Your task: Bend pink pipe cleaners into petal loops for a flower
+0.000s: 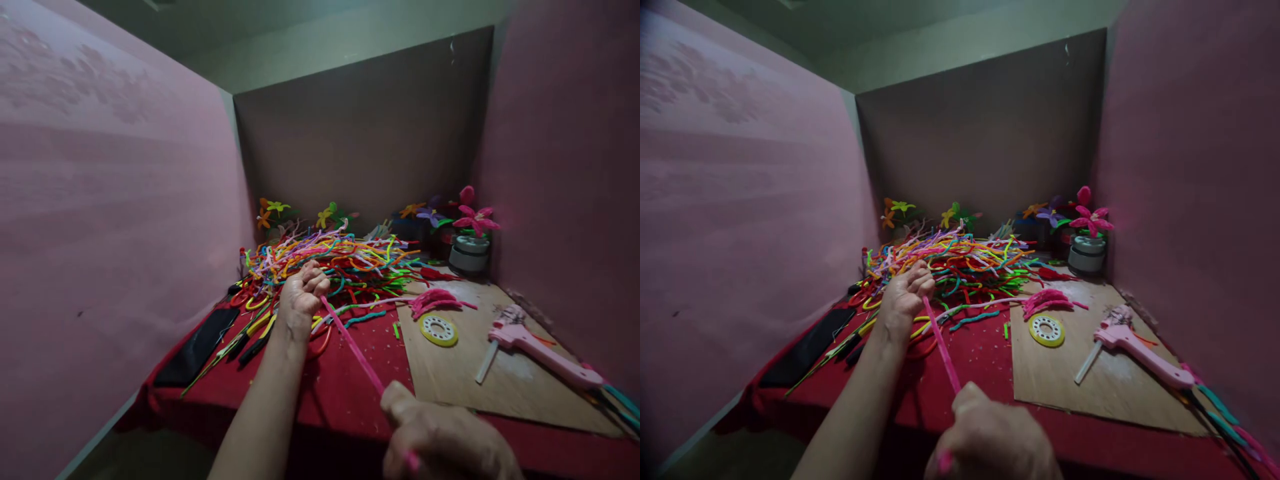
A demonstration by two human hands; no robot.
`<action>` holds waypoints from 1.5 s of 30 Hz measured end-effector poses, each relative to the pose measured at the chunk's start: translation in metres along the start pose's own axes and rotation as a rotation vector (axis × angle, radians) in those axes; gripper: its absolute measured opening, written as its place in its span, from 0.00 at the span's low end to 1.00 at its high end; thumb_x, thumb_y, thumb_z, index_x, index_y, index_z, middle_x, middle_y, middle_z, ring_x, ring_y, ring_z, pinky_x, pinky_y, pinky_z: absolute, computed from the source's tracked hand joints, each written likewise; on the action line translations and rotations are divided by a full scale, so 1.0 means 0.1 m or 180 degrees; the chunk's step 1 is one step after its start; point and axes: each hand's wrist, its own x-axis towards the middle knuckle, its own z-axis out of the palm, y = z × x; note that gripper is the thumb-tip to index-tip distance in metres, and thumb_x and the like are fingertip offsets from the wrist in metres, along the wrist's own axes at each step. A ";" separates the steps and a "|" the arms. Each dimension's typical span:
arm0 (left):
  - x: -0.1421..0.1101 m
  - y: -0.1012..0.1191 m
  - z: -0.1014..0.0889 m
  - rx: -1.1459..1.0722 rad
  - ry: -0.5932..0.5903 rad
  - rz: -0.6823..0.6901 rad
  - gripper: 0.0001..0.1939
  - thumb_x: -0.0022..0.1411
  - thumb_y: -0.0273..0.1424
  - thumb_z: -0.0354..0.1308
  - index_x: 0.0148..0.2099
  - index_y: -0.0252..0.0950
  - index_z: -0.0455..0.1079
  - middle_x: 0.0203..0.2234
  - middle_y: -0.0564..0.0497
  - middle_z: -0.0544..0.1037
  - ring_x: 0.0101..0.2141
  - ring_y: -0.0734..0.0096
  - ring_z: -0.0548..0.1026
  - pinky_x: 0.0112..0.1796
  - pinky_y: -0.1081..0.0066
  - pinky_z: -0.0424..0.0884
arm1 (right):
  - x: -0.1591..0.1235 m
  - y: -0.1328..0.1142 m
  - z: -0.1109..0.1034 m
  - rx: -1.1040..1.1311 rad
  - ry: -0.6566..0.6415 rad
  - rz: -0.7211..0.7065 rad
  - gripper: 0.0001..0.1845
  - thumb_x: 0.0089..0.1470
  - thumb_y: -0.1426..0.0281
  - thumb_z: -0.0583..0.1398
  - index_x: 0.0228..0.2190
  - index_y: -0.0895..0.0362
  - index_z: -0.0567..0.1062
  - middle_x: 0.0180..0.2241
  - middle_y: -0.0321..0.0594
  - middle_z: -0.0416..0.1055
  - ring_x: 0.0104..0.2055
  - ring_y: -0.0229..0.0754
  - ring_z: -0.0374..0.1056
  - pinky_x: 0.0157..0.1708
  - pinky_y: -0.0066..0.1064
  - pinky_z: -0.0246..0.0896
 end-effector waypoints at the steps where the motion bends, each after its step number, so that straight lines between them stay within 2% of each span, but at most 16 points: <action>1: 0.02 0.01 0.01 -0.0029 0.0015 0.0065 0.16 0.63 0.19 0.38 0.24 0.33 0.55 0.11 0.62 0.50 0.09 0.87 0.48 0.13 0.81 0.46 | 0.07 -0.05 -0.04 0.0161 0.0147 0.0026 0.07 0.49 0.66 0.59 0.24 0.50 0.77 0.23 0.38 0.71 0.27 0.39 0.64 0.27 0.29 0.59; 2: 0.04 0.02 0.02 -0.0066 0.0029 0.0153 0.16 0.63 0.19 0.37 0.24 0.33 0.55 0.11 0.62 0.51 0.09 0.87 0.49 0.13 0.82 0.49 | 0.18 -0.09 -0.08 0.0274 0.0253 0.0058 0.09 0.51 0.66 0.57 0.25 0.50 0.77 0.22 0.37 0.70 0.26 0.37 0.63 0.27 0.29 0.59; 4: 0.08 0.04 0.06 -0.0149 0.0046 0.0390 0.14 0.64 0.21 0.38 0.26 0.33 0.57 0.12 0.60 0.57 0.11 0.87 0.56 0.16 0.82 0.56 | 0.45 -0.20 -0.19 0.1159 0.0613 0.0042 0.10 0.51 0.66 0.57 0.22 0.53 0.75 0.16 0.34 0.62 0.20 0.34 0.57 0.25 0.28 0.57; 6: 0.08 0.02 0.12 -0.0130 -0.0015 0.0554 0.12 0.64 0.28 0.42 0.30 0.32 0.61 0.17 0.55 0.66 0.18 0.81 0.67 0.24 0.77 0.66 | 0.76 -0.30 -0.33 0.1870 0.0772 -0.0282 0.09 0.53 0.68 0.55 0.26 0.55 0.74 0.12 0.28 0.49 0.16 0.31 0.49 0.26 0.28 0.57; 7: 0.06 -0.01 0.16 -0.0059 -0.0062 0.0572 0.13 0.64 0.32 0.44 0.32 0.31 0.63 0.21 0.51 0.70 0.24 0.76 0.72 0.28 0.73 0.70 | 0.90 -0.33 -0.39 0.2063 0.0814 -0.0286 0.10 0.54 0.70 0.54 0.26 0.56 0.74 0.12 0.27 0.48 0.15 0.30 0.47 0.26 0.27 0.58; 8: 0.03 -0.04 0.19 0.0052 -0.0118 0.0504 0.13 0.63 0.34 0.45 0.33 0.29 0.64 0.25 0.47 0.72 0.29 0.71 0.74 0.31 0.68 0.71 | 1.03 -0.35 -0.45 0.2206 0.0904 -0.0288 0.11 0.54 0.72 0.52 0.26 0.57 0.74 0.13 0.27 0.48 0.15 0.30 0.47 0.26 0.26 0.57; 10: -0.06 -0.12 0.25 0.0233 -0.0031 0.0382 0.10 0.62 0.30 0.47 0.34 0.29 0.66 0.27 0.46 0.73 0.31 0.69 0.74 0.33 0.67 0.72 | 1.21 -0.32 -0.57 0.2486 0.1021 -0.0230 0.12 0.55 0.74 0.50 0.26 0.59 0.72 0.13 0.27 0.48 0.15 0.29 0.47 0.24 0.25 0.57; 14: -0.21 -0.22 0.32 0.0455 0.0403 0.0799 0.08 0.59 0.21 0.48 0.33 0.29 0.68 0.28 0.47 0.74 0.32 0.72 0.74 0.34 0.70 0.72 | 1.34 -0.01 -0.75 0.3067 0.1140 0.0290 0.10 0.56 0.74 0.50 0.27 0.59 0.69 0.13 0.26 0.50 0.15 0.29 0.49 0.24 0.24 0.59; 16: -0.23 -0.26 0.30 0.0895 0.0265 0.0666 0.07 0.57 0.20 0.51 0.33 0.29 0.70 0.30 0.45 0.75 0.32 0.70 0.75 0.33 0.70 0.72 | 1.37 0.17 -0.82 0.3350 0.1257 0.0551 0.09 0.56 0.76 0.49 0.27 0.58 0.67 0.14 0.27 0.53 0.15 0.29 0.52 0.25 0.25 0.61; 19: -0.21 -0.32 0.23 0.1609 -0.0049 0.0226 0.03 0.52 0.21 0.57 0.32 0.27 0.71 0.28 0.45 0.76 0.29 0.69 0.75 0.28 0.71 0.72 | 1.41 0.35 -0.89 0.3635 0.1570 0.0919 0.12 0.55 0.80 0.47 0.30 0.58 0.67 0.20 0.34 0.62 0.20 0.31 0.60 0.25 0.26 0.64; 22: -0.11 -0.39 0.16 0.1808 -0.0052 0.0199 0.03 0.48 0.22 0.61 0.29 0.27 0.71 0.23 0.47 0.75 0.24 0.71 0.74 0.24 0.73 0.71 | 1.43 0.42 -0.90 0.3572 0.1825 0.0973 0.14 0.52 0.82 0.47 0.34 0.59 0.68 0.25 0.40 0.67 0.26 0.36 0.66 0.27 0.30 0.67; 27: 0.10 -0.46 0.20 0.1603 0.0173 0.0542 0.01 0.50 0.20 0.58 0.27 0.25 0.71 0.21 0.46 0.75 0.24 0.72 0.75 0.27 0.74 0.72 | 1.37 0.53 -0.82 0.3014 0.1408 0.0803 0.16 0.44 0.82 0.53 0.36 0.58 0.70 0.28 0.40 0.71 0.32 0.41 0.70 0.35 0.37 0.67; 31: 0.22 -0.48 0.26 0.1450 0.0084 0.0654 0.02 0.51 0.19 0.58 0.27 0.25 0.71 0.23 0.46 0.76 0.24 0.71 0.75 0.28 0.73 0.73 | 1.33 0.65 -0.82 0.2881 0.1473 0.0782 0.15 0.44 0.82 0.54 0.34 0.57 0.69 0.27 0.39 0.72 0.31 0.40 0.71 0.37 0.35 0.66; 34: 0.26 -0.50 0.23 0.1426 -0.0032 0.0751 0.01 0.50 0.20 0.59 0.28 0.26 0.71 0.25 0.47 0.76 0.26 0.71 0.76 0.28 0.73 0.74 | 1.34 0.70 -0.85 0.2882 0.1533 0.0641 0.13 0.45 0.83 0.53 0.33 0.57 0.69 0.27 0.39 0.73 0.32 0.40 0.71 0.38 0.36 0.66; 41: 0.26 -0.57 0.06 0.1515 0.0043 0.0490 0.02 0.48 0.20 0.60 0.28 0.26 0.71 0.23 0.47 0.76 0.24 0.72 0.75 0.27 0.75 0.73 | 1.35 0.73 -0.83 0.2751 0.1494 0.0544 0.08 0.49 0.79 0.55 0.32 0.59 0.71 0.27 0.40 0.73 0.32 0.40 0.71 0.36 0.34 0.66; 45: 0.27 -0.62 0.00 0.1570 -0.0021 0.0434 0.03 0.46 0.21 0.62 0.28 0.27 0.71 0.23 0.47 0.76 0.25 0.71 0.76 0.27 0.75 0.73 | 1.33 0.73 -0.79 0.2576 0.1513 0.0651 0.07 0.49 0.77 0.55 0.30 0.59 0.73 0.26 0.39 0.74 0.30 0.39 0.70 0.32 0.32 0.66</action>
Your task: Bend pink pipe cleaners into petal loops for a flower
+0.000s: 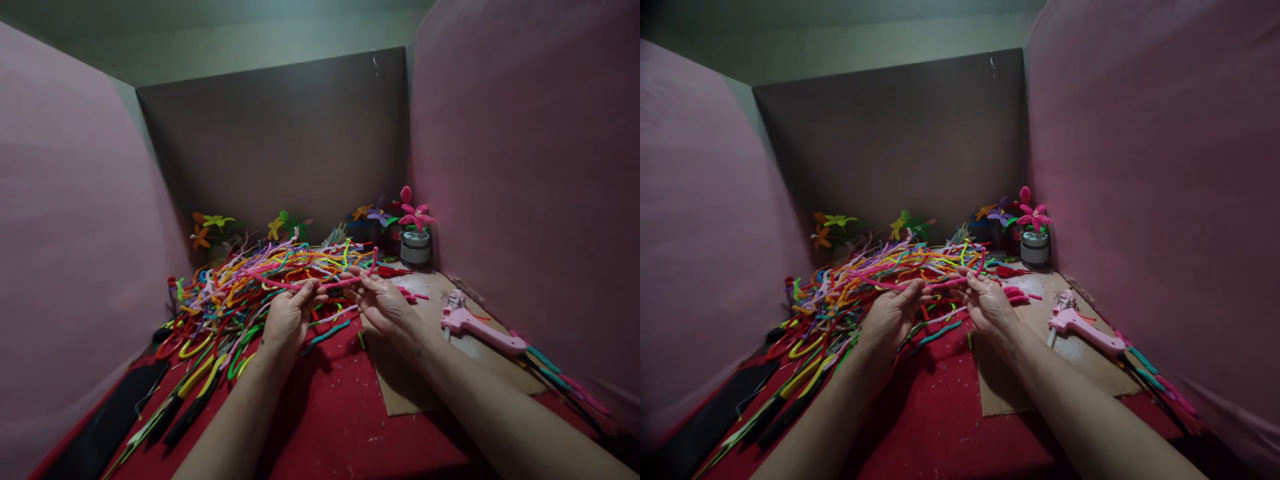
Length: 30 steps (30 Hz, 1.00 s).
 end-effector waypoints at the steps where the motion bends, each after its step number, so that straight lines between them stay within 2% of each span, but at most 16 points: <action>1: 0.00 -0.02 -0.01 0.0038 -0.0039 -0.0033 0.04 0.46 0.21 0.62 0.28 0.27 0.71 0.23 0.47 0.76 0.25 0.71 0.76 0.27 0.75 0.73 | -0.01 0.01 0.00 -0.0071 0.0013 0.0008 0.06 0.48 0.76 0.56 0.30 0.59 0.73 0.25 0.39 0.74 0.28 0.38 0.70 0.31 0.31 0.65; 5: -0.04 -0.06 -0.03 0.0343 -0.0338 -0.0231 0.07 0.45 0.24 0.63 0.30 0.28 0.70 0.19 0.48 0.75 0.20 0.72 0.74 0.24 0.75 0.72 | -0.05 0.08 0.00 -0.0635 -0.0048 -0.0098 0.09 0.46 0.70 0.60 0.31 0.61 0.74 0.20 0.37 0.72 0.22 0.34 0.66 0.25 0.27 0.61; 10: -0.10 -0.06 -0.04 0.0693 -0.0695 -0.0058 0.10 0.48 0.29 0.61 0.34 0.29 0.69 0.17 0.50 0.73 0.18 0.72 0.72 0.19 0.76 0.68 | -0.10 0.18 0.00 -0.1767 -0.0096 -0.0218 0.12 0.41 0.66 0.62 0.27 0.63 0.74 0.17 0.35 0.69 0.16 0.31 0.58 0.17 0.24 0.51; 15: -0.15 -0.07 0.00 0.0749 -0.0692 0.0095 0.14 0.47 0.31 0.62 0.37 0.31 0.68 0.19 0.53 0.73 0.18 0.75 0.72 0.22 0.74 0.70 | -0.15 0.22 0.02 -0.2320 -0.0200 -0.0032 0.13 0.42 0.64 0.60 0.26 0.62 0.74 0.16 0.32 0.64 0.14 0.29 0.51 0.15 0.24 0.44; 18: -0.18 -0.09 0.03 0.0867 -0.0623 0.0031 0.18 0.44 0.32 0.64 0.39 0.33 0.68 0.21 0.54 0.72 0.18 0.76 0.71 0.21 0.74 0.70 | -0.18 0.24 0.03 -0.2591 -0.0345 -0.0030 0.14 0.44 0.62 0.58 0.23 0.62 0.73 0.16 0.32 0.63 0.16 0.29 0.50 0.16 0.24 0.43; 22: -0.19 -0.12 0.05 0.1063 -0.0581 -0.0182 0.18 0.46 0.37 0.63 0.37 0.31 0.68 0.16 0.55 0.71 0.15 0.76 0.70 0.18 0.73 0.70 | -0.20 0.27 0.05 -0.2720 -0.0564 -0.0091 0.15 0.45 0.64 0.57 0.16 0.60 0.67 0.15 0.33 0.62 0.18 0.30 0.53 0.20 0.25 0.46; 26: -0.19 -0.13 0.02 0.1152 -0.0625 -0.0223 0.17 0.46 0.40 0.62 0.32 0.29 0.68 0.11 0.55 0.69 0.12 0.76 0.67 0.15 0.75 0.66 | -0.22 0.28 0.07 -0.2357 -0.0877 0.0073 0.15 0.47 0.63 0.55 0.16 0.60 0.65 0.15 0.34 0.63 0.19 0.32 0.57 0.22 0.25 0.51; 28: -0.18 -0.13 -0.01 0.1159 -0.0704 -0.0266 0.18 0.46 0.40 0.62 0.32 0.29 0.68 0.11 0.55 0.69 0.12 0.76 0.67 0.14 0.76 0.65 | -0.23 0.28 0.08 -0.2279 -0.0929 0.0269 0.16 0.48 0.61 0.54 0.18 0.60 0.66 0.16 0.35 0.64 0.16 0.31 0.56 0.18 0.24 0.49; 30: -0.18 -0.12 -0.03 0.1154 -0.0732 -0.0328 0.18 0.46 0.39 0.62 0.33 0.29 0.69 0.11 0.55 0.69 0.12 0.77 0.66 0.13 0.78 0.63 | -0.25 0.28 0.08 -0.2390 -0.0821 0.0382 0.17 0.48 0.59 0.54 0.20 0.60 0.67 0.15 0.33 0.62 0.13 0.28 0.49 0.13 0.23 0.40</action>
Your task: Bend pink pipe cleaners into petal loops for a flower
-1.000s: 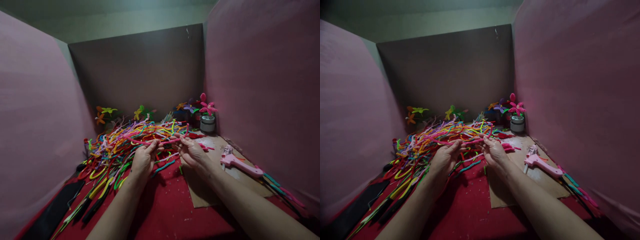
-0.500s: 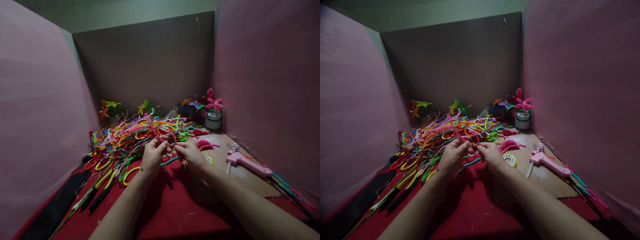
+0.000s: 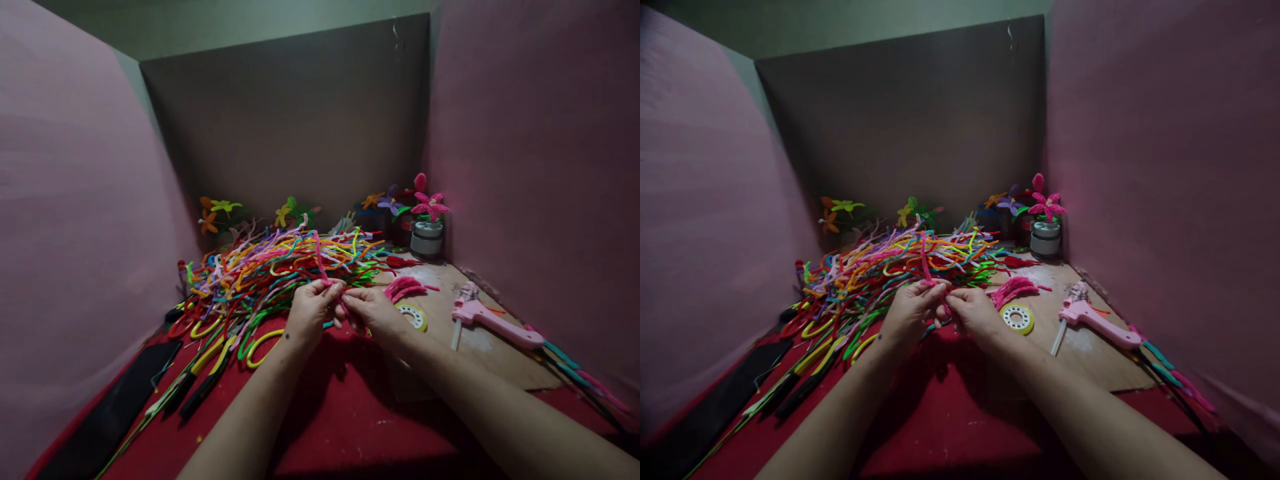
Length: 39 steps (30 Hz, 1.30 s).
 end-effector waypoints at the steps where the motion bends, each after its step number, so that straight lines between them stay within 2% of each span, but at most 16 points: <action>1: 0.00 0.00 -0.01 -0.0032 0.0015 -0.0026 0.18 0.45 0.38 0.63 0.34 0.29 0.69 0.12 0.55 0.69 0.12 0.78 0.66 0.13 0.78 0.62 | 0.00 0.00 0.00 -0.0093 0.0091 0.0022 0.17 0.48 0.59 0.54 0.20 0.60 0.67 0.14 0.31 0.60 0.12 0.27 0.46 0.13 0.23 0.37; 2: 0.00 0.01 -0.02 -0.0080 0.0032 -0.0049 0.18 0.44 0.37 0.63 0.34 0.29 0.69 0.13 0.55 0.69 0.13 0.79 0.66 0.13 0.79 0.62 | 0.00 0.00 0.00 -0.0183 0.0197 0.0006 0.16 0.48 0.60 0.55 0.20 0.60 0.68 0.13 0.30 0.58 0.12 0.27 0.43 0.13 0.23 0.35; 4: 0.00 0.03 -0.02 -0.0197 0.0063 -0.0061 0.18 0.43 0.36 0.64 0.34 0.28 0.69 0.15 0.54 0.70 0.14 0.79 0.66 0.12 0.79 0.61 | 0.01 0.02 0.01 -0.0359 0.0318 -0.0089 0.15 0.49 0.61 0.54 0.21 0.60 0.68 0.13 0.29 0.56 0.13 0.28 0.45 0.14 0.23 0.39; 8: 0.01 0.07 -0.02 -0.0323 0.0102 -0.0056 0.17 0.44 0.36 0.63 0.32 0.28 0.70 0.13 0.54 0.69 0.12 0.80 0.64 0.12 0.79 0.60 | 0.02 0.05 0.01 -0.0874 0.0499 -0.0634 0.10 0.51 0.64 0.54 0.27 0.58 0.69 0.24 0.35 0.67 0.26 0.34 0.60 0.27 0.25 0.55; 11: 0.02 0.08 -0.03 -0.0400 0.0254 -0.0036 0.15 0.46 0.37 0.62 0.31 0.28 0.69 0.08 0.58 0.63 0.09 0.83 0.58 0.10 0.81 0.53 | -0.01 0.05 0.02 -0.1260 0.0506 -0.0886 0.09 0.51 0.67 0.54 0.33 0.58 0.69 0.30 0.37 0.68 0.32 0.37 0.61 0.34 0.28 0.55; 13: 0.03 0.07 -0.05 -0.0432 0.0338 0.0017 0.15 0.47 0.38 0.62 0.30 0.29 0.68 0.08 0.59 0.62 0.08 0.84 0.56 0.10 0.81 0.50 | -0.04 0.03 0.03 -0.1426 0.0388 -0.0938 0.09 0.53 0.67 0.53 0.33 0.59 0.69 0.28 0.36 0.66 0.30 0.36 0.59 0.32 0.27 0.54; 16: 0.04 0.07 -0.08 -0.0396 0.0342 0.0056 0.16 0.47 0.40 0.61 0.29 0.31 0.67 0.08 0.59 0.63 0.08 0.82 0.57 0.10 0.80 0.52 | -0.07 0.00 0.04 -0.1490 0.0213 -0.1018 0.11 0.54 0.66 0.52 0.31 0.59 0.70 0.24 0.34 0.63 0.26 0.34 0.56 0.28 0.26 0.51; 18: 0.04 0.08 -0.10 -0.0377 0.0337 0.0078 0.17 0.47 0.41 0.61 0.28 0.31 0.66 0.08 0.59 0.64 0.08 0.81 0.59 0.11 0.79 0.55 | -0.06 0.01 0.02 -0.1329 -0.0014 -0.0851 0.12 0.53 0.64 0.52 0.30 0.60 0.71 0.20 0.32 0.59 0.22 0.32 0.53 0.24 0.25 0.49; 21: 0.03 0.12 -0.12 -0.0329 0.0231 0.0149 0.17 0.48 0.42 0.60 0.26 0.31 0.64 0.08 0.58 0.64 0.09 0.79 0.61 0.12 0.77 0.58 | -0.04 0.03 -0.02 -0.0851 -0.0329 -0.0248 0.15 0.51 0.62 0.55 0.23 0.60 0.71 0.14 0.29 0.53 0.16 0.30 0.49 0.18 0.25 0.44; 23: 0.03 0.14 -0.13 -0.0269 0.0123 0.0234 0.17 0.49 0.42 0.60 0.26 0.32 0.64 0.08 0.58 0.65 0.09 0.78 0.63 0.13 0.76 0.60 | -0.03 0.03 -0.04 -0.0237 -0.0506 0.0050 0.16 0.47 0.62 0.59 0.18 0.61 0.68 0.13 0.29 0.53 0.15 0.30 0.50 0.17 0.25 0.47; 26: 0.02 0.16 -0.14 -0.0196 0.0123 0.0356 0.16 0.50 0.41 0.58 0.26 0.32 0.65 0.09 0.57 0.66 0.10 0.76 0.65 0.14 0.75 0.62 | -0.04 0.02 -0.06 0.0977 -0.0882 0.0420 0.15 0.48 0.60 0.59 0.23 0.62 0.70 0.20 0.36 0.64 0.19 0.33 0.59 0.22 0.29 0.58; 29: 0.03 0.15 -0.15 -0.0180 0.0082 0.0334 0.15 0.52 0.40 0.57 0.27 0.31 0.65 0.10 0.56 0.67 0.11 0.76 0.66 0.15 0.76 0.63 | -0.04 0.00 -0.07 0.1749 -0.1144 0.0844 0.18 0.54 0.59 0.53 0.32 0.62 0.71 0.28 0.43 0.69 0.24 0.37 0.64 0.27 0.32 0.61; 33: 0.02 0.13 -0.15 -0.0158 -0.0084 0.0316 0.14 0.54 0.39 0.56 0.28 0.32 0.64 0.11 0.55 0.68 0.12 0.73 0.68 0.15 0.74 0.64 | -0.05 0.00 -0.08 0.2084 -0.1068 0.1039 0.10 0.55 0.67 0.53 0.33 0.61 0.70 0.22 0.37 0.66 0.20 0.31 0.59 0.22 0.24 0.55; 37: 0.01 0.16 -0.14 -0.0043 0.0009 0.0367 0.13 0.55 0.38 0.55 0.29 0.31 0.65 0.11 0.56 0.67 0.13 0.73 0.68 0.15 0.74 0.65 | -0.05 0.00 -0.07 0.2160 -0.0927 0.1103 0.11 0.55 0.65 0.54 0.32 0.61 0.71 0.22 0.38 0.65 0.20 0.32 0.59 0.22 0.25 0.54; 39: -0.01 0.18 -0.13 0.0016 0.0073 0.0366 0.13 0.54 0.38 0.56 0.29 0.31 0.66 0.11 0.56 0.67 0.12 0.74 0.67 0.15 0.74 0.65 | -0.06 0.00 -0.05 0.2161 -0.0874 0.1134 0.09 0.53 0.68 0.56 0.34 0.62 0.71 0.21 0.37 0.65 0.20 0.31 0.57 0.20 0.24 0.53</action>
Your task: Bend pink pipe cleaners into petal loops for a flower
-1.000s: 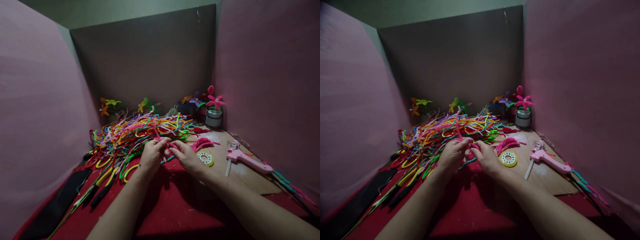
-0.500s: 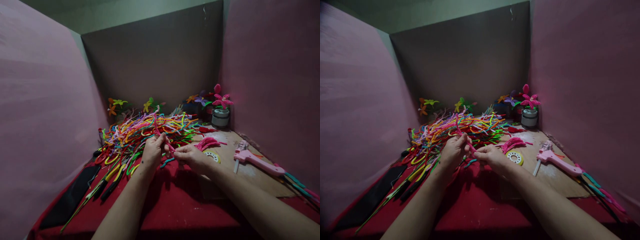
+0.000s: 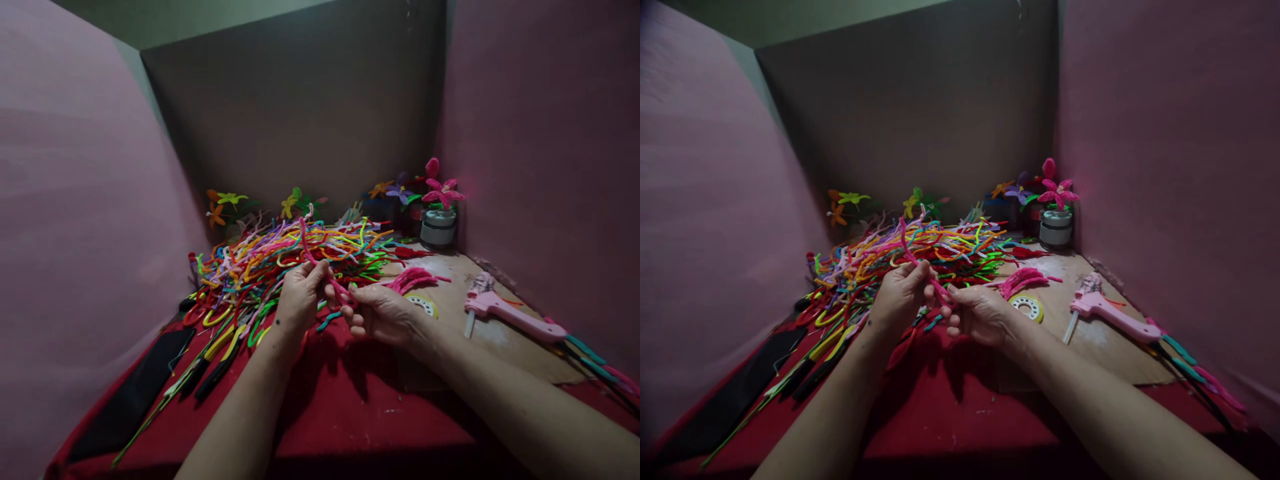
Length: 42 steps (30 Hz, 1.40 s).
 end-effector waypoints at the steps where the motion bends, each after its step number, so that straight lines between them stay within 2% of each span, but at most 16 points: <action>1: -0.01 0.01 0.00 0.0020 0.0047 0.0014 0.13 0.53 0.39 0.57 0.29 0.31 0.66 0.11 0.56 0.67 0.12 0.75 0.67 0.15 0.75 0.64 | 0.00 0.01 0.01 -0.0002 0.0045 -0.0016 0.09 0.53 0.69 0.56 0.34 0.62 0.71 0.21 0.36 0.64 0.19 0.30 0.56 0.19 0.23 0.51; 4: -0.01 0.01 0.01 -0.0003 0.0156 0.0106 0.14 0.53 0.39 0.57 0.30 0.31 0.67 0.11 0.56 0.67 0.11 0.77 0.65 0.14 0.75 0.63 | 0.03 0.04 0.02 -0.0052 0.0220 -0.0148 0.06 0.50 0.72 0.59 0.31 0.63 0.72 0.20 0.35 0.63 0.18 0.28 0.54 0.18 0.22 0.50; 8: -0.01 0.00 0.01 -0.0073 0.0269 0.0278 0.13 0.52 0.38 0.58 0.29 0.30 0.69 0.11 0.56 0.67 0.11 0.78 0.64 0.14 0.77 0.61 | 0.07 0.08 0.00 -0.0210 0.0335 -0.0381 0.05 0.45 0.74 0.62 0.24 0.64 0.72 0.19 0.34 0.63 0.17 0.28 0.56 0.17 0.23 0.54; 14: -0.02 0.02 0.04 0.0081 0.0463 0.0405 0.12 0.50 0.37 0.60 0.28 0.30 0.69 0.09 0.56 0.67 0.09 0.77 0.64 0.12 0.76 0.60 | 0.09 0.09 0.02 -0.0350 0.0449 -0.0476 0.07 0.44 0.74 0.63 0.30 0.65 0.74 0.19 0.36 0.67 0.17 0.30 0.61 0.18 0.24 0.61; 19: -0.04 0.09 0.05 0.0184 0.0585 0.0283 0.12 0.50 0.36 0.60 0.26 0.31 0.68 0.08 0.57 0.66 0.08 0.76 0.63 0.10 0.77 0.58 | 0.08 0.09 0.06 -0.0489 0.0617 -0.0633 0.09 0.42 0.73 0.64 0.28 0.65 0.74 0.18 0.36 0.69 0.15 0.30 0.61 0.14 0.23 0.61; 24: -0.05 0.13 0.02 0.0526 0.0681 0.0176 0.16 0.48 0.40 0.60 0.21 0.31 0.66 0.06 0.56 0.64 0.08 0.79 0.61 0.10 0.79 0.53 | 0.08 0.12 0.03 -0.0718 0.0542 -0.0610 0.12 0.40 0.69 0.65 0.27 0.63 0.72 0.18 0.36 0.70 0.14 0.30 0.61 0.14 0.25 0.62; 27: -0.03 0.14 -0.02 0.0434 0.0739 -0.0023 0.16 0.45 0.39 0.62 0.20 0.31 0.65 0.05 0.56 0.62 0.07 0.82 0.57 0.10 0.80 0.49 | 0.08 0.14 0.02 -0.0805 0.0528 -0.0636 0.12 0.40 0.68 0.66 0.27 0.63 0.72 0.18 0.36 0.71 0.13 0.31 0.62 0.13 0.25 0.63; 31: -0.01 0.15 -0.03 -0.0069 0.0454 -0.0427 0.15 0.45 0.37 0.63 0.22 0.32 0.64 0.06 0.60 0.59 0.08 0.86 0.53 0.11 0.81 0.48 | 0.07 0.15 0.03 -0.0869 0.0535 -0.0732 0.13 0.40 0.67 0.66 0.25 0.63 0.70 0.18 0.36 0.70 0.13 0.31 0.61 0.13 0.25 0.63; 36: 0.00 0.15 -0.08 -0.0639 0.0219 -0.0363 0.14 0.42 0.32 0.66 0.29 0.32 0.66 0.13 0.59 0.65 0.13 0.86 0.61 0.15 0.82 0.57 | 0.07 0.13 0.02 -0.0796 0.0587 -0.0815 0.13 0.41 0.66 0.65 0.26 0.62 0.70 0.17 0.34 0.69 0.13 0.30 0.60 0.12 0.23 0.61; 42: 0.03 0.10 -0.16 -0.0546 -0.0177 -0.0371 0.13 0.44 0.30 0.65 0.33 0.30 0.70 0.14 0.57 0.66 0.15 0.84 0.63 0.17 0.80 0.59 | 0.08 0.12 -0.01 -0.0634 0.0482 -0.0736 0.12 0.42 0.68 0.64 0.24 0.62 0.69 0.17 0.34 0.68 0.14 0.30 0.60 0.13 0.23 0.61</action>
